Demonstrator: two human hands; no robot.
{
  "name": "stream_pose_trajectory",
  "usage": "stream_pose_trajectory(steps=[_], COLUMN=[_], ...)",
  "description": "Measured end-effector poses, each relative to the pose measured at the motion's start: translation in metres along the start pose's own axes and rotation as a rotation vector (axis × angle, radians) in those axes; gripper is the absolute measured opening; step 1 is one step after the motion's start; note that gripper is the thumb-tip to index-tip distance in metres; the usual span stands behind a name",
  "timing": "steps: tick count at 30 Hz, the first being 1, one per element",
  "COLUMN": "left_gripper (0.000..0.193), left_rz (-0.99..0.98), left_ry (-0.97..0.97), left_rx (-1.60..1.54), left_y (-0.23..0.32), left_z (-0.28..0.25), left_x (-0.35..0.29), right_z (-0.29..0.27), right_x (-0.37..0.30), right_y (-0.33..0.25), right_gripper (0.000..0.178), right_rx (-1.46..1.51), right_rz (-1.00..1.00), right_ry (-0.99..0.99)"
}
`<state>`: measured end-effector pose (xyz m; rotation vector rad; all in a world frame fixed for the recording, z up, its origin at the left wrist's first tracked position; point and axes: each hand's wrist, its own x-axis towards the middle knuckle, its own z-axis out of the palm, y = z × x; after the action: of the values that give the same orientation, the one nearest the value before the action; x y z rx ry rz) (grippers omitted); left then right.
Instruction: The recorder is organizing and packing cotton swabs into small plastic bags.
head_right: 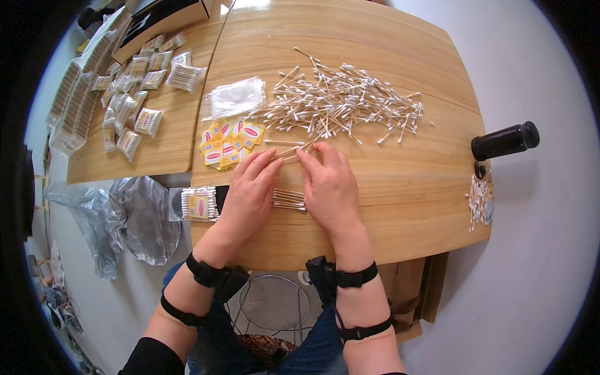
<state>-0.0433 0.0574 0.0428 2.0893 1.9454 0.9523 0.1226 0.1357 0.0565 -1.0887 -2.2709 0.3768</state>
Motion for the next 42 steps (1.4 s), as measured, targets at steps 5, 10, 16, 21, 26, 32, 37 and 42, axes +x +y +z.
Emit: stream_pose_trajectory(steps=[5,10,16,21,26,32,37,42], left_gripper=[0.038,0.032,0.03,0.025,0.022,0.027,0.045,0.035], left_rz=[0.056,0.049,0.089,0.136,0.118,0.001,0.033,0.026], left_ry=[-0.045,-0.076,-0.075,-0.092,-0.116,-0.109,-0.039,-0.089], left_rx=[0.047,-0.122,-0.169,-0.196,-0.2,-0.209,0.162,0.064], left_y=[-0.001,0.0,0.002,0.005,0.004,0.0,-0.009,-0.005], left_z=[0.003,-0.001,0.0,-0.004,-0.007,-0.002,0.01,0.002], left_x=[-0.004,-0.001,-0.001,0.003,0.003,0.008,0.012,0.015], right_z=[-0.002,-0.003,-0.002,-0.013,-0.019,-0.012,-0.016,-0.025], right_x=[-0.004,-0.002,-0.003,-0.004,-0.002,-0.007,-0.009,-0.011], right_y=[0.006,0.005,0.009,0.022,0.017,0.024,0.018,0.026], right_gripper=[0.027,0.025,0.021,0.012,0.011,0.014,0.013,0.012], right_rx=[0.123,0.179,0.058,0.119,0.058,0.152,0.248,0.078], right_rz=[0.045,0.133,0.059,0.229,0.17,0.167,0.286,0.259], right_ry=[-0.036,-0.009,0.012,0.039,0.005,-0.028,-0.011,-0.095])
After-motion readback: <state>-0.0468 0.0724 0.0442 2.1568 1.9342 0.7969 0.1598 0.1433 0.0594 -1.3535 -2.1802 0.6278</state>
